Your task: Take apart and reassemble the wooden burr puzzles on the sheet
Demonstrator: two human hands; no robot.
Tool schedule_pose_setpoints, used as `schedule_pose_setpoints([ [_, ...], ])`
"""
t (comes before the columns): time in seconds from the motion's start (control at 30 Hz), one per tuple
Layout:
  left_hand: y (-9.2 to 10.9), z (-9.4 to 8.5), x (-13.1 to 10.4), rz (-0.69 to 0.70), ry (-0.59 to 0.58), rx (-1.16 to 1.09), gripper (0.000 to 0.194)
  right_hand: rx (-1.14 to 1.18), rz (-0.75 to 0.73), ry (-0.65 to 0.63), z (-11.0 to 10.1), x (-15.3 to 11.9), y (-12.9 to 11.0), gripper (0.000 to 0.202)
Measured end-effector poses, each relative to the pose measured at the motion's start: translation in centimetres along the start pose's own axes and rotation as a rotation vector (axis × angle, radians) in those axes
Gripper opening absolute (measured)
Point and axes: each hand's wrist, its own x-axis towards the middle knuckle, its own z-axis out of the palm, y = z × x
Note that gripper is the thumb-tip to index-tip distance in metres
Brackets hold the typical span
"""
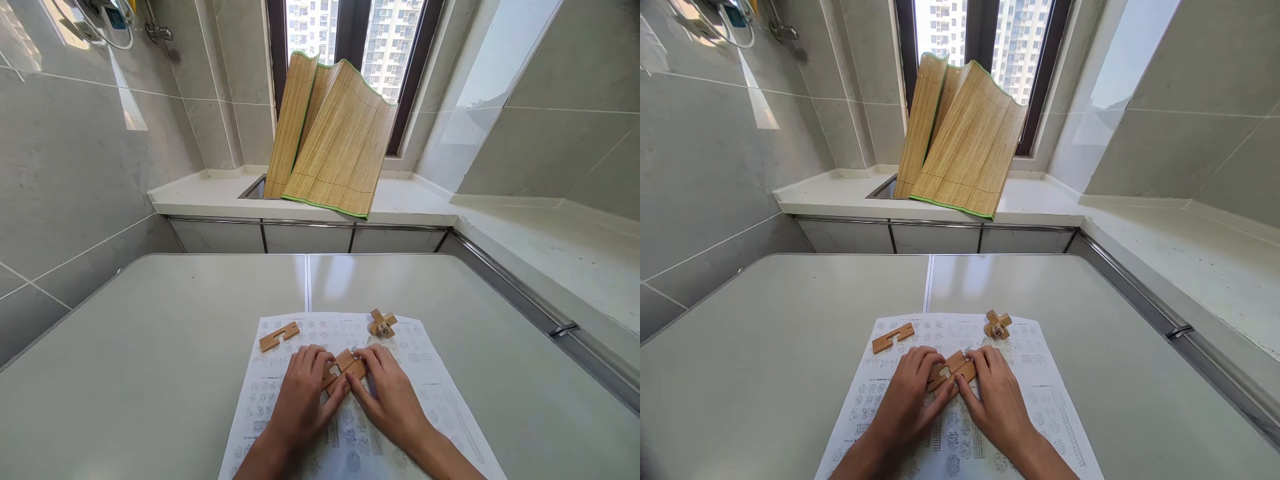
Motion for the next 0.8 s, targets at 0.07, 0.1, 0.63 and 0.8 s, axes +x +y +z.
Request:
schedule_pose_setpoints([
  [0.07,0.2,-0.1,0.0,0.035,-0.014,-0.001,0.023,-0.001,0.0,-0.007,0.1,0.0,0.0,0.021],
  [0.1,0.3,-0.1,0.1,0.046,-0.02,0.003,0.025,0.009,-0.004,-0.012,0.1,0.0,0.1,0.021],
  [0.63,-2.0,-0.9,0.0,0.007,0.096,0.141,0.033,0.249,-0.078,-0.148,-0.6,-0.1,-0.4,0.034],
  [0.8,-3.4,-1.8,-0.2,-0.034,0.145,0.218,0.035,0.263,-0.06,-0.121,-0.7,-0.1,-0.4,0.028],
])
